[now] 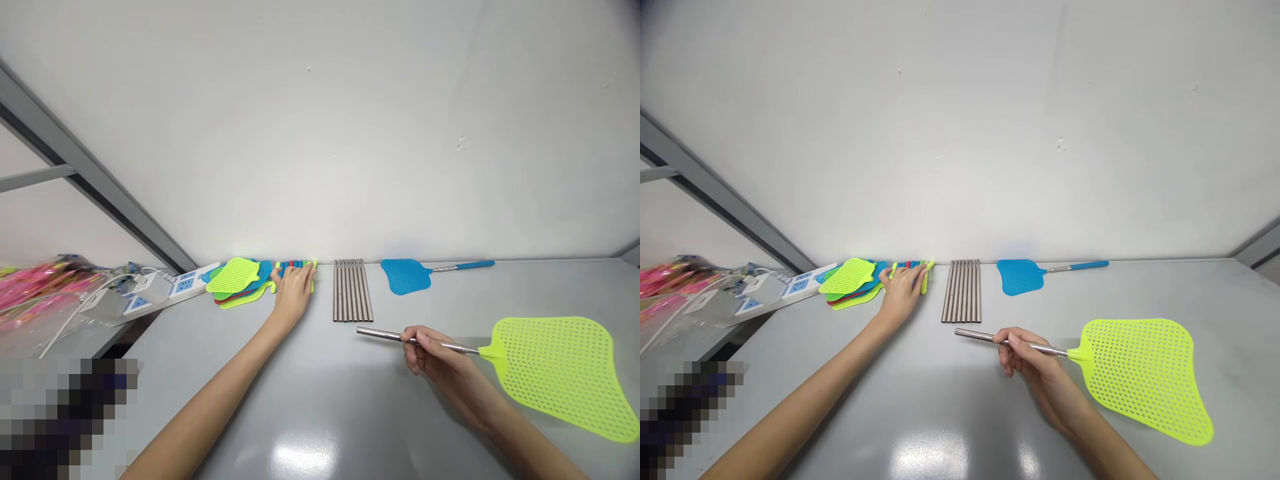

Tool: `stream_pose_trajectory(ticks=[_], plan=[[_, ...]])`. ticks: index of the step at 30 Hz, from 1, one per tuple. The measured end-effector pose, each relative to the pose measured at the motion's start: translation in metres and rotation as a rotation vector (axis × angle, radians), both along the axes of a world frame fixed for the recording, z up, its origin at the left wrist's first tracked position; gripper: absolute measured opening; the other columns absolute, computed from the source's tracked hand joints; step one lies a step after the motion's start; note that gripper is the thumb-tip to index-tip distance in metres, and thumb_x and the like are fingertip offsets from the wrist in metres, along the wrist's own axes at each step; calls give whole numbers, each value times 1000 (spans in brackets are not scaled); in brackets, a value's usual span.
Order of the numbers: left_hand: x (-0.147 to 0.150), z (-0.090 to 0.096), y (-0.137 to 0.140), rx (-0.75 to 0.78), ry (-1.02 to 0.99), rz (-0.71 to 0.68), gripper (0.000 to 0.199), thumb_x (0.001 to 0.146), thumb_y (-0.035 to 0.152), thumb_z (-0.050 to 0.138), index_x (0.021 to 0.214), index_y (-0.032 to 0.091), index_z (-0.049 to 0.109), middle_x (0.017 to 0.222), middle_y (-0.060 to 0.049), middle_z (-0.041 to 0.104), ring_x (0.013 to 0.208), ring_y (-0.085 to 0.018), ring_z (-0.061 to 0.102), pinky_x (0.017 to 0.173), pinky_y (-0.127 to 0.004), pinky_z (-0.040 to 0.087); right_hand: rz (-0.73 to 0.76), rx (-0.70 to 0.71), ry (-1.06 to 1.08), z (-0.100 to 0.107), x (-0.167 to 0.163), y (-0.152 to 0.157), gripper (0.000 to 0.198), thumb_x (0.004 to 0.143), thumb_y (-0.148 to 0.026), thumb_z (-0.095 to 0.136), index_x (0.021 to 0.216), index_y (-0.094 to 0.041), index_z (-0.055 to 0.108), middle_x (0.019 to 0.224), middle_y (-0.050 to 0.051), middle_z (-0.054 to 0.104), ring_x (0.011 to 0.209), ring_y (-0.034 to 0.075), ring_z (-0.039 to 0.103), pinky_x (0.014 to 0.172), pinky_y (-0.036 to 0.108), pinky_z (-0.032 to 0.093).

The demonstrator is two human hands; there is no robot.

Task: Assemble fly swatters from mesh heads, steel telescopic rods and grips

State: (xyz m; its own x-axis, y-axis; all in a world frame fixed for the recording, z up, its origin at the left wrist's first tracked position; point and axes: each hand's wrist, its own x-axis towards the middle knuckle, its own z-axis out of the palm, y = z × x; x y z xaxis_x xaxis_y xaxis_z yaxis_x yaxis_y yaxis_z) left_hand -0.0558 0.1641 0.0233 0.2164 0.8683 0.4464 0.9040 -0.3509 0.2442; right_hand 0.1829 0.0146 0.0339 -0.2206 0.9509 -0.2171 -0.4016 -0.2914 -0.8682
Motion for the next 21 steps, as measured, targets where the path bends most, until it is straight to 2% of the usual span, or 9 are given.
stream_pose_trajectory(ticks=[3, 8, 10, 12, 14, 18, 19, 21], plan=[[1, 0, 2, -44, -102, 4, 32, 86, 29, 30, 100, 22, 58, 74, -5, 65, 84, -22, 53, 88, -44, 15, -1, 2, -7, 0, 0, 0, 21, 83, -32, 43, 81, -19, 59, 65, 1, 46, 62, 13, 38, 60, 25, 30], [2, 3, 0, -114, -338, 21, 29, 84, 31, 35, 98, 22, 59, 83, -5, 66, 88, -22, 53, 90, -43, 14, -10, -3, -9, 0, 0, 0, 21, 82, -34, 44, 81, -19, 59, 65, 1, 45, 62, 14, 38, 60, 26, 31], [0, 6, -4, -153, -453, 13, 30, 83, 34, 38, 99, 22, 59, 82, -4, 66, 88, -22, 54, 90, -40, 19, -15, -5, -6, 0, 1, 0, 22, 82, -35, 44, 81, -19, 59, 65, 1, 45, 62, 14, 38, 60, 26, 31], [-2, 9, -13, -209, -579, -3, 33, 81, 38, 39, 100, 19, 58, 79, -5, 66, 84, -20, 56, 84, -34, 30, -18, -6, -3, -1, 1, 0, 23, 82, -36, 43, 81, -19, 60, 65, 1, 46, 62, 15, 39, 61, 26, 31], [-3, 12, -25, -284, -702, -33, 38, 81, 42, 37, 99, 16, 58, 75, -5, 65, 78, -18, 57, 75, -28, 37, -15, -2, 9, -2, 1, 1, 25, 83, -37, 42, 81, -19, 60, 65, 1, 47, 62, 14, 39, 61, 26, 31], [-2, 15, -57, -466, -889, -73, 41, 81, 45, 37, 96, 13, 59, 72, -6, 62, 67, -14, 56, 62, -24, 42, -7, -22, 78, -3, -1, 2, 31, 84, -39, 38, 81, -19, 61, 63, 1, 47, 61, 14, 39, 61, 25, 32], [-2, 15, -64, -586, -1049, -79, 39, 79, 44, 42, 95, 13, 59, 71, -5, 61, 65, -13, 54, 62, -24, 41, -10, -35, 98, -3, -1, 2, 33, 85, -40, 36, 81, -19, 61, 62, 1, 47, 61, 14, 39, 61, 25, 32], [-1, 15, -77, -717, -1272, -59, 33, 77, 40, 48, 91, 13, 61, 66, -2, 57, 63, -11, 52, 63, -22, 41, -16, -59, 132, -2, -1, 2, 37, 85, -42, 34, 81, -18, 62, 62, 1, 46, 60, 13, 39, 61, 26, 33]])
